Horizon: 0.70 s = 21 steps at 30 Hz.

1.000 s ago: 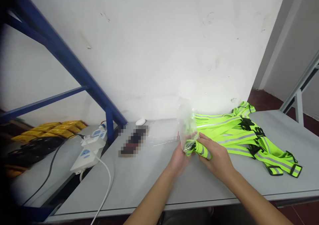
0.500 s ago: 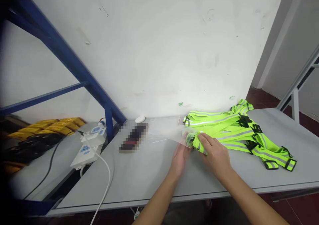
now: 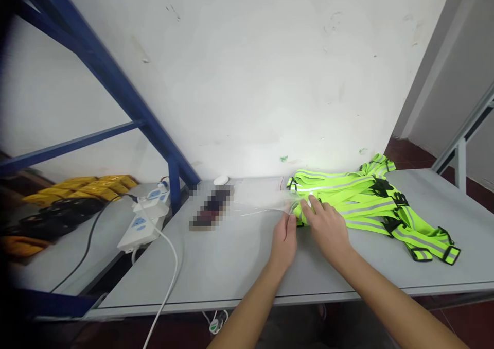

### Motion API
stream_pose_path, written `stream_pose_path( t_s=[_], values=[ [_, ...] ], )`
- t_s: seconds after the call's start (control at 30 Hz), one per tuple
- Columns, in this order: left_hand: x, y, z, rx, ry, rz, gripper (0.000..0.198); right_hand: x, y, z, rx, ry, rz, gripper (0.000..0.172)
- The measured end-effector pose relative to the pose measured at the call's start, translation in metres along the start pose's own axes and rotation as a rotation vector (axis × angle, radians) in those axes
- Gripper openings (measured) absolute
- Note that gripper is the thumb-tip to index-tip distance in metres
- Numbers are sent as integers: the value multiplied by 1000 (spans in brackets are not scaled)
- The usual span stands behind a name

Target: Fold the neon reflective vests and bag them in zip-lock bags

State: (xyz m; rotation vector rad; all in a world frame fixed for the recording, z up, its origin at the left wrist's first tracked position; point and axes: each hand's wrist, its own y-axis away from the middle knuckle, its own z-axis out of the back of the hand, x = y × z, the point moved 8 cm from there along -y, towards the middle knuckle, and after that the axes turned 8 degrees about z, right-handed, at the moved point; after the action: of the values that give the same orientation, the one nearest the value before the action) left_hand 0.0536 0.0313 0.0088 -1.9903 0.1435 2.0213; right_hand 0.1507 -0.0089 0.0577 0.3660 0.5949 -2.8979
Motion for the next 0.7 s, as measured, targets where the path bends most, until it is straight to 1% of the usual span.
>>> stream_pose_path(
  t_s=[0.07,0.17,0.23,0.33,0.43,0.47,0.53,0.63,0.7],
  values=[
    [-2,1,-2,26,3,-30,45,2,-2,-2,30,28,12,47],
    [1,1,1,2,23,0,46,7,-4,-2,58,52,47,46],
    [1,1,2,-3,30,13,47,8,-4,-1,69,46,52,48],
    [-2,5,-3,71,30,-11,50,-1,-3,2,57,-3,-25,57],
    [-1,8,-8,124,69,0,52,-14,0,9,-15,-62,-134,63],
    [1,8,-9,124,119,21,51,-15,1,11,-45,-72,-153,63],
    [7,5,-10,110,311,97,51,-13,3,14,-92,-71,-160,60],
    [19,-2,-13,70,692,284,55,4,5,12,-119,-47,-89,53],
    [22,-4,-15,56,864,391,52,20,6,9,-139,-48,-15,49]
  ],
)
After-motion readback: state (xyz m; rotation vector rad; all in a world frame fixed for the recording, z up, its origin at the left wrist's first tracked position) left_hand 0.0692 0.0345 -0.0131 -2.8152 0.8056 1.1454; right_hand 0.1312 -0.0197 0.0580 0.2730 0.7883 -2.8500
